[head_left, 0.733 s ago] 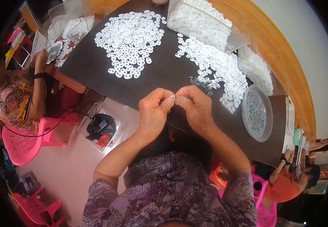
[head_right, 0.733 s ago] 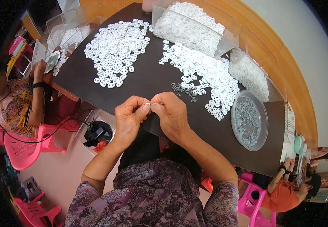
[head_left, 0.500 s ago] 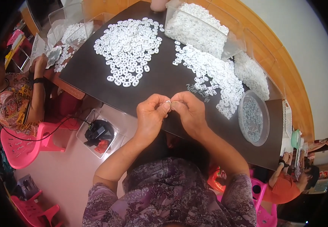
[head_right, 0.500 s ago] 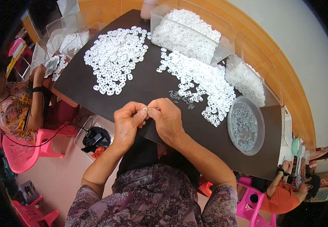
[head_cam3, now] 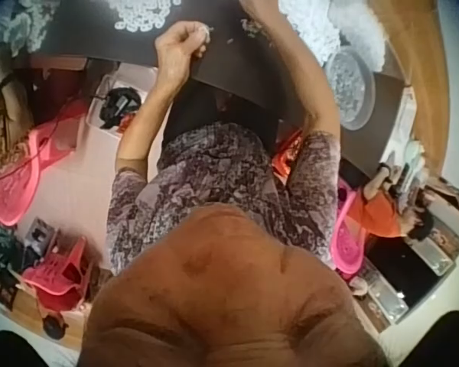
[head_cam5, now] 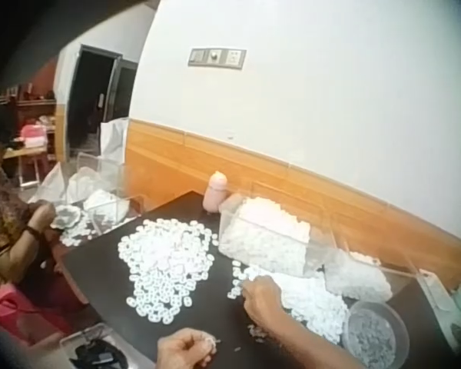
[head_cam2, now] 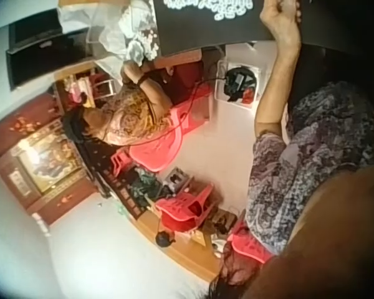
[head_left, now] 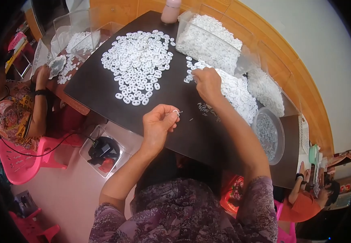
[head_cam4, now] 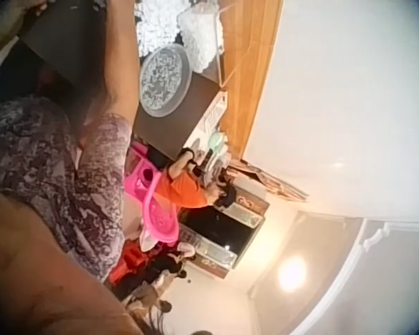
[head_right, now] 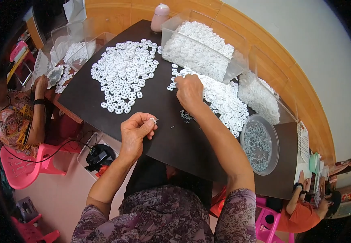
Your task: Manually inserting small metal pins into white plastic connector components.
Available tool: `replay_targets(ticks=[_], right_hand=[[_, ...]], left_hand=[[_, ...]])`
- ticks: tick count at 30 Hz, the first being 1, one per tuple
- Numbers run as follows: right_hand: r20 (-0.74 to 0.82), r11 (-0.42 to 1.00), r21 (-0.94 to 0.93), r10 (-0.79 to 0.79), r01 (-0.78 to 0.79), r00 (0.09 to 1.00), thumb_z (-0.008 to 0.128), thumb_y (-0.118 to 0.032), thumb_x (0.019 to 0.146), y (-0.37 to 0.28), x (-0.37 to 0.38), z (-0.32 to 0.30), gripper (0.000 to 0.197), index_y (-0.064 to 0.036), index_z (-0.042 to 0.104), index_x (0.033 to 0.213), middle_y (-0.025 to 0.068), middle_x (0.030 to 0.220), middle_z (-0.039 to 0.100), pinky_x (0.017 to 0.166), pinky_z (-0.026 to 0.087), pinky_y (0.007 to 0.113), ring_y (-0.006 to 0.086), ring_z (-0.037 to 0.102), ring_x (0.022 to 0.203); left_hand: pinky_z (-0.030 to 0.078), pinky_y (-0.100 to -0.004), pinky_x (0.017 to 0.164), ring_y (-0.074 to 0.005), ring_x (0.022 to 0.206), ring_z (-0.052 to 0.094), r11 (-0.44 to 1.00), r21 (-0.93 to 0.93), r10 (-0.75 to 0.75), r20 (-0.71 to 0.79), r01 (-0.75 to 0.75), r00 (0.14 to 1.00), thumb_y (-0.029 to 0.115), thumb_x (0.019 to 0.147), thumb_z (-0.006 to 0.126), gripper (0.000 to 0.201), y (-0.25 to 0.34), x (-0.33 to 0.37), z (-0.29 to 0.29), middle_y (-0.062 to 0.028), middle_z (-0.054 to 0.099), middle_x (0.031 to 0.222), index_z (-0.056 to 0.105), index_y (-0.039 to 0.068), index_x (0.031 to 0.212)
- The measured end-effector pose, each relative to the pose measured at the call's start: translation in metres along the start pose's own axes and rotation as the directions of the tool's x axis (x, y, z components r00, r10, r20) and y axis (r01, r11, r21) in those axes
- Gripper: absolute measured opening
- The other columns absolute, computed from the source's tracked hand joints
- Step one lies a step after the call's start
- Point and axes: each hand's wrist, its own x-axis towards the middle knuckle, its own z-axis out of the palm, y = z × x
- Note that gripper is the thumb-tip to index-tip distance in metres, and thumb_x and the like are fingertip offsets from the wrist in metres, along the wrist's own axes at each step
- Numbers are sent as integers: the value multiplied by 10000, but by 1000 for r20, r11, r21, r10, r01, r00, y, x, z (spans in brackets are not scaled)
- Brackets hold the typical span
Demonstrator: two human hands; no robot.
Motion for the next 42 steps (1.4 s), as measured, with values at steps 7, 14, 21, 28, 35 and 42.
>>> replay_targets(ticks=[7,14,21,28,35,42], right_hand=[[123,984,-119,-116,131,986,579,-3,659,-8,5,8,54,-47,588,688,164,687,527,621,409,425,324,505,716],[184,995,46,-101,94,978,645,-62,700,-14,-11,-11,82,-47,596,765,158,740,566,652,428,452,357,526,768],[441,646,584,256,-491,860,649,-30,753,-30,-28,-50,142,-5,618,889,43,767,619,662,444,241,122,568,708],[594,152,759,234,-633,769,648,-61,787,-57,-51,-79,180,7,633,952,8,803,624,642,410,189,57,524,692],[660,64,722,235,-689,714,641,-82,802,-61,-67,-83,189,10,628,967,10,815,623,624,401,191,60,511,689],[655,58,726,245,-685,715,640,-75,806,-66,-73,-82,190,9,626,975,13,811,623,621,399,189,59,513,684]], left_hand=[[407,-182,552,-55,617,508,997,79,20,0,-20,1000,119,868,610,139,-3,-2,-1,-26,604,762,615,-10,916],[406,-185,549,-58,610,508,998,66,25,2,-25,1000,124,867,614,141,-1,-2,0,-28,605,758,616,-10,913],[404,-192,538,-70,590,507,1000,-26,14,-30,-15,999,108,859,620,143,3,-4,0,-48,603,747,613,-23,917],[394,-172,539,-44,621,506,999,26,49,-25,-48,998,90,870,581,155,9,-15,14,-21,602,765,611,-3,990],[394,-169,534,-41,621,511,996,62,59,-17,-58,998,80,871,573,155,10,-25,20,-21,602,754,601,-2,1000],[408,-174,535,-58,610,531,994,103,48,-24,-45,999,83,858,596,135,11,-32,24,-41,613,764,598,-7,959]])
